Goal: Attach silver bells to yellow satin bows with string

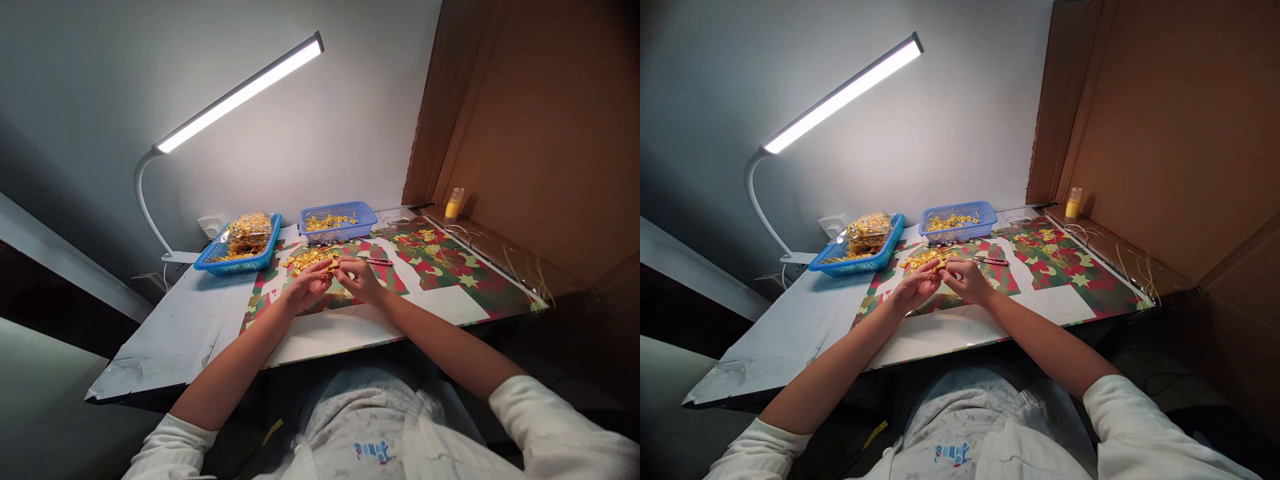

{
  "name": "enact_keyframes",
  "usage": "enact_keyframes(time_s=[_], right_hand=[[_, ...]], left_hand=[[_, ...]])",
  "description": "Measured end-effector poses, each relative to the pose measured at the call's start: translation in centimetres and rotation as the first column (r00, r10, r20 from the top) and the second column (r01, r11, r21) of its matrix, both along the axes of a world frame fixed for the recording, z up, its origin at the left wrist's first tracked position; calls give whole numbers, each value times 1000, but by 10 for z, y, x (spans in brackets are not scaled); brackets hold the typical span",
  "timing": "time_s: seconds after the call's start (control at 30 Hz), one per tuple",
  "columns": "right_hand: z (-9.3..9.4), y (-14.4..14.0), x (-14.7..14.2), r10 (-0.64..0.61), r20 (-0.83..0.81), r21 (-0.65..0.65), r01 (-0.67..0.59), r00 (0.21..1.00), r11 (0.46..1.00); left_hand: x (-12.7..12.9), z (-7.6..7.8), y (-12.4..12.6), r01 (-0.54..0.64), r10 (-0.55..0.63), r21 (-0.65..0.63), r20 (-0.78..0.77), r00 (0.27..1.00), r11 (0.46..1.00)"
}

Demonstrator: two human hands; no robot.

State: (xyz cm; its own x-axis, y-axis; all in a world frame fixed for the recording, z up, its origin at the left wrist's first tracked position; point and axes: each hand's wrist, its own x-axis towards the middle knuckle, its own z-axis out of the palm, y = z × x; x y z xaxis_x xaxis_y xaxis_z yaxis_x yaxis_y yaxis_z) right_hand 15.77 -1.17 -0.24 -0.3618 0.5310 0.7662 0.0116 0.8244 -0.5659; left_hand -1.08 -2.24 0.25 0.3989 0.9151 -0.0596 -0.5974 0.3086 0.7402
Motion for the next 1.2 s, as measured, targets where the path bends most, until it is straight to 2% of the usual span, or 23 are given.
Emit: enact_keyframes(time_s=[0.63,0.87,1.03,1.2], right_hand=[[0,0,1,3,-2,21,-3,1000,1000],[0,3,1,19,63,16,-20,998,1000],[-4,4,-1,20,63,-8,-20,998,1000],[-8,6,-2,13,58,22,-14,998,1000]], left_hand=[[0,0,-1,-6,6,-3,-8,1000,1000],[-2,-2,-1,-17,17,-1,-17,1000,1000],[-3,-5,0,-17,16,-6,-36,999,1000],[-3,-6,1,-9,8,-10,-45,999,1000]])
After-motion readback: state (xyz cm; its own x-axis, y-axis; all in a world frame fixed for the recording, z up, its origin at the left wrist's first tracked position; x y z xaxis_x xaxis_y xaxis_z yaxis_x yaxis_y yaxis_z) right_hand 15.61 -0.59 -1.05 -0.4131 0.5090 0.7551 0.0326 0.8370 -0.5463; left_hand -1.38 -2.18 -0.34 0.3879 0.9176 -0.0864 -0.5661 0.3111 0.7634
